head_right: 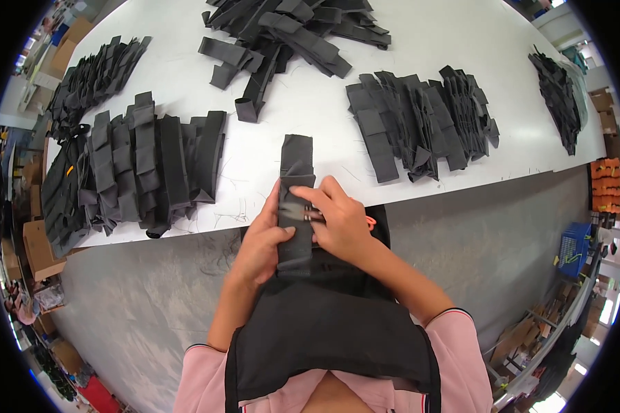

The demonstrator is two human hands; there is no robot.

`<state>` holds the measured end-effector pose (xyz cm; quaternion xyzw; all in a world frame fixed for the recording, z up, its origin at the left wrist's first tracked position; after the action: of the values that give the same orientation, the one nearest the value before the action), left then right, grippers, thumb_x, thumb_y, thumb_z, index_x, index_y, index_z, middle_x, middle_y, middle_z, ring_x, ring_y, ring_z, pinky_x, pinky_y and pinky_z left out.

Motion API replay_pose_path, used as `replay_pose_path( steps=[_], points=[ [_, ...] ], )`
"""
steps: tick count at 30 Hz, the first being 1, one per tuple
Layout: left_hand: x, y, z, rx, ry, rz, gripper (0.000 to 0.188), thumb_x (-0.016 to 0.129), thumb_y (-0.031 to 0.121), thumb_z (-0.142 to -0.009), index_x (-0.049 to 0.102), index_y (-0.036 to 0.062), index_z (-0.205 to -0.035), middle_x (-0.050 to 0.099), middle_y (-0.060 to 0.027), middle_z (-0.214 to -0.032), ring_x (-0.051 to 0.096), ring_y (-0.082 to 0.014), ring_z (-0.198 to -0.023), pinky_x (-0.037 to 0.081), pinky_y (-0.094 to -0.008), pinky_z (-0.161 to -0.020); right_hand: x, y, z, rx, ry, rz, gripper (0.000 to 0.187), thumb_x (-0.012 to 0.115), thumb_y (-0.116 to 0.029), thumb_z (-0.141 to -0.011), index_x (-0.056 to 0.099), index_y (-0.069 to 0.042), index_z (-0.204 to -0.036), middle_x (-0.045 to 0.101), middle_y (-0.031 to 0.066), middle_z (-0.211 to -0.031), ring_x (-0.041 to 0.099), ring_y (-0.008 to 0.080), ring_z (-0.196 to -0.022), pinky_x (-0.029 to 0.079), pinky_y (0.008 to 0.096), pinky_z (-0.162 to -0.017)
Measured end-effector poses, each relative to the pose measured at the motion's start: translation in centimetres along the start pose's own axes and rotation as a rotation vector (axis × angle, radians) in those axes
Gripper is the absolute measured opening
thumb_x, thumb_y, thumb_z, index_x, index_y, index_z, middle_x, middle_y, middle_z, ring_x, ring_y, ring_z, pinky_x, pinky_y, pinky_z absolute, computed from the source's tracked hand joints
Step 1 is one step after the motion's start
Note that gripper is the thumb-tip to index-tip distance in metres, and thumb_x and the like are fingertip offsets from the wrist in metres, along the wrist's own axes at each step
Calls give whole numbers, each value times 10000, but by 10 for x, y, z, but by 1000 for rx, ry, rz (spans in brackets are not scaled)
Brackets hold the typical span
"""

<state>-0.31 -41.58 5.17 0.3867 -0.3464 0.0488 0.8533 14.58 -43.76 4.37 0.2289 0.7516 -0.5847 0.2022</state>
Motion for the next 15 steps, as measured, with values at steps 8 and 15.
replay_pose_path(
  steps=[8,15],
  points=[
    [-4,-23,7,19,68,-102,450,397,15,-936,119,89,-1281,467,-245,-1186,645,-247,-827,553,-317,-724,3,14,-16,377,233,-652,72,521,-130,-921,489,-68,-905,431,-41,-739,380,17,-590,304,177,-496],
    [-12,-28,3,126,-127,-534,447,639,205,-855,444,-33,-1180,417,-237,-1307,473,-360,-1188,398,-451,-968,-1,18,-17,553,105,-795,84,526,-137,-919,548,-61,-891,494,-47,-751,439,2,-647,342,159,-526]
  ],
)
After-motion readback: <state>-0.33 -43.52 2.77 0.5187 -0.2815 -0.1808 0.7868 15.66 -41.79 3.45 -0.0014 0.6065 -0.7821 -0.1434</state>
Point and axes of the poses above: each hand's wrist, its own z-axis away from the middle knuckle, its own x-axis out of the palm, y = z × x, the point moved 1 cm from there along -z, towards the middle knuckle
